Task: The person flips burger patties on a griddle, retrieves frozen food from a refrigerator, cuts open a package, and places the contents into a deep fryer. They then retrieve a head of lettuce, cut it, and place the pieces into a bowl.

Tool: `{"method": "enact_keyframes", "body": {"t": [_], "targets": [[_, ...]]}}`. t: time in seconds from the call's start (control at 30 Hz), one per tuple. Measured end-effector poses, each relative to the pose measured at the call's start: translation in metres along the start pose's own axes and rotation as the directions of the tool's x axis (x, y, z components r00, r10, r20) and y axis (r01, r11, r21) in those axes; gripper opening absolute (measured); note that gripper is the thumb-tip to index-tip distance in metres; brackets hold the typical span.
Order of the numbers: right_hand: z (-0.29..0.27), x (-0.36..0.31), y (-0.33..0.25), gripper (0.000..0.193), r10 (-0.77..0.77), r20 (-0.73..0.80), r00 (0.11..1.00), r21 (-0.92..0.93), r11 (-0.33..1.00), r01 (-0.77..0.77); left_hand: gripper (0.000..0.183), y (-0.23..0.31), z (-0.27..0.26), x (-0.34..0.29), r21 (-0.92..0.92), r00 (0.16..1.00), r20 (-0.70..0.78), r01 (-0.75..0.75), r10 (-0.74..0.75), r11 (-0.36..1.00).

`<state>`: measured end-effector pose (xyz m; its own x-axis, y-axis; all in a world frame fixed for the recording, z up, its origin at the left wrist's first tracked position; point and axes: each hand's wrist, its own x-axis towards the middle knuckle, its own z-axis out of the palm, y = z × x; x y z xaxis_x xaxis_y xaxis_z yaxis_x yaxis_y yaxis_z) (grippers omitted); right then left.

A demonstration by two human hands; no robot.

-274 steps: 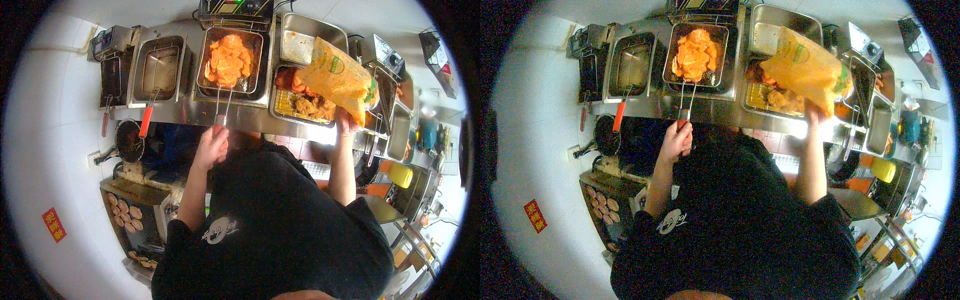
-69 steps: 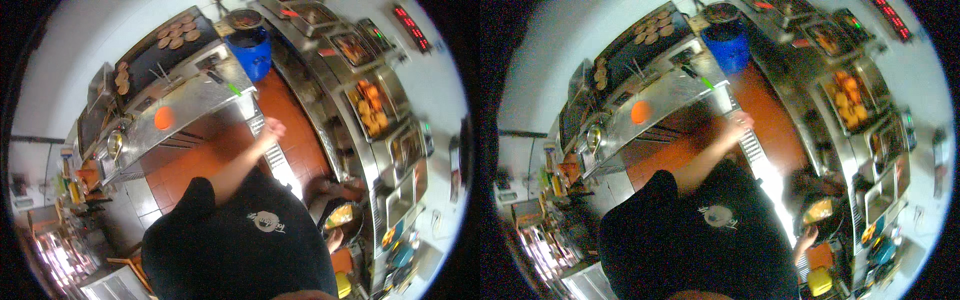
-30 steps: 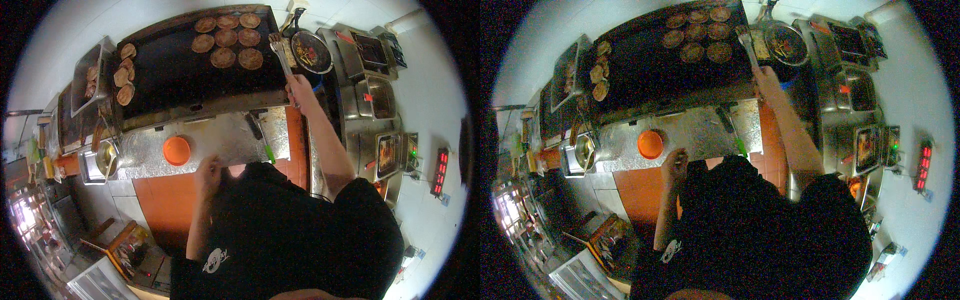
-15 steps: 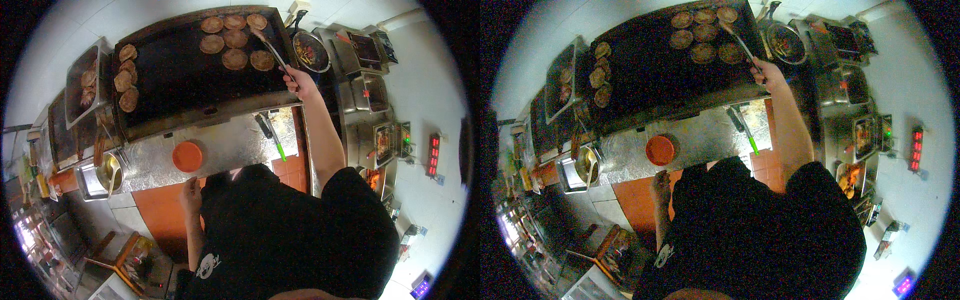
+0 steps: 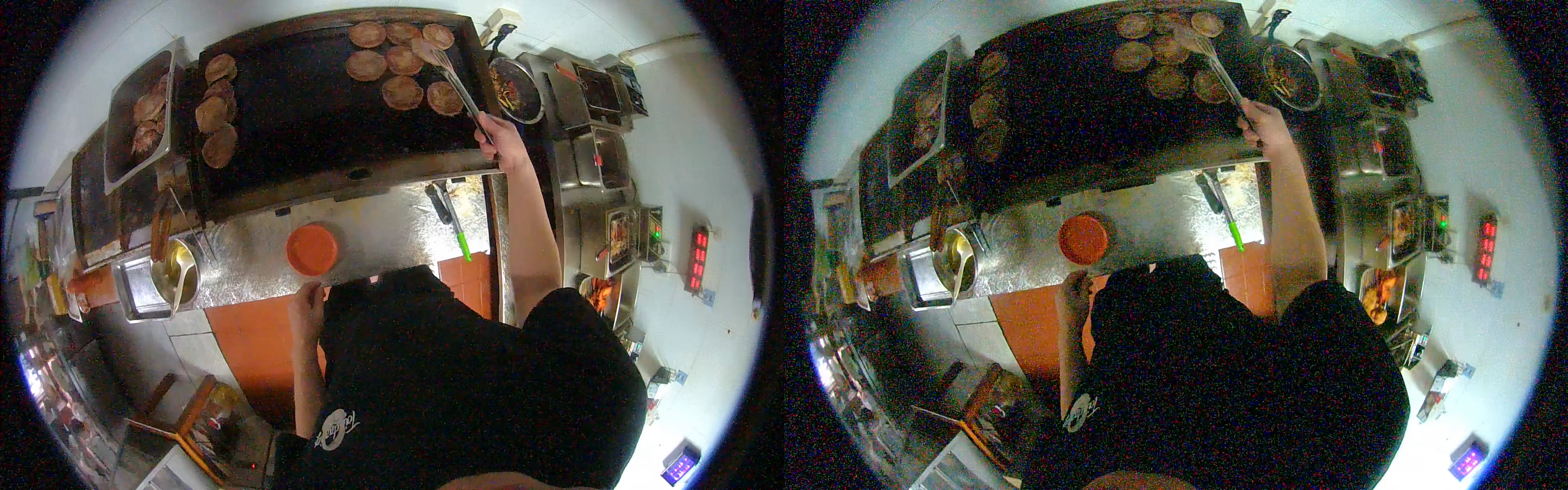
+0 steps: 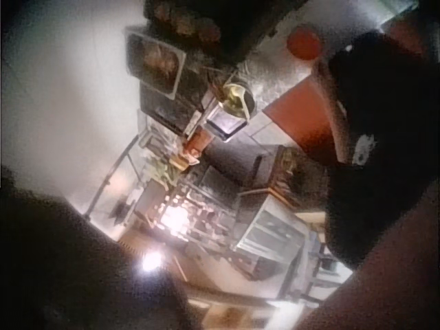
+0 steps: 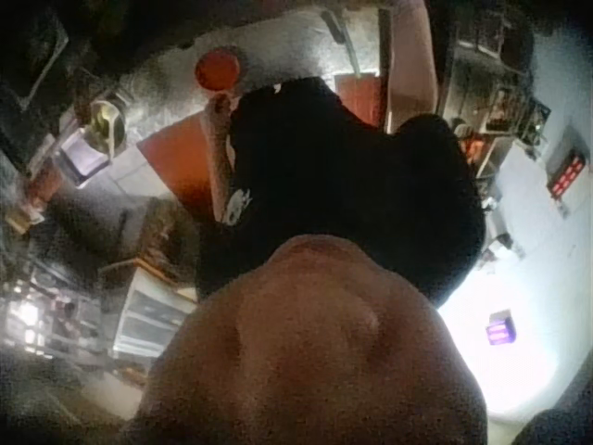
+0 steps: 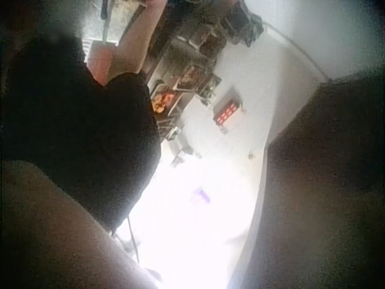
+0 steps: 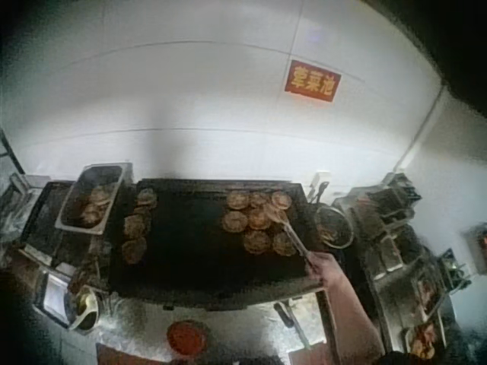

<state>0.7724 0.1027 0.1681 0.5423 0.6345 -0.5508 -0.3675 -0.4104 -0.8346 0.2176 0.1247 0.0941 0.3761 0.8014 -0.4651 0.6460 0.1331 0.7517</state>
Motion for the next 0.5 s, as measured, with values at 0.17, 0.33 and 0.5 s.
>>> {"method": "enact_keyframes", "body": {"t": [0.17,0.33,0.5], "targets": [[0.016,0.043,-0.019,0.037,-0.198,-0.044,0.979,-0.588,0.798,0.135,0.023,-0.004,0.02,-0.007,-0.126,0.985,0.024,0.171,-0.17,0.977],[-0.004,0.044,-0.024,0.039,-0.299,-0.107,0.948,-0.734,0.667,0.127,0.025,-0.004,0.035,-0.015,0.031,0.999,-0.042,-0.012,0.013,0.999],[0.005,0.064,-0.023,0.037,-0.135,0.02,0.991,-0.416,0.9,0.131,0.026,0.008,0.043,-0.022,0.097,0.998,-0.054,-0.006,0.012,0.995]]}}
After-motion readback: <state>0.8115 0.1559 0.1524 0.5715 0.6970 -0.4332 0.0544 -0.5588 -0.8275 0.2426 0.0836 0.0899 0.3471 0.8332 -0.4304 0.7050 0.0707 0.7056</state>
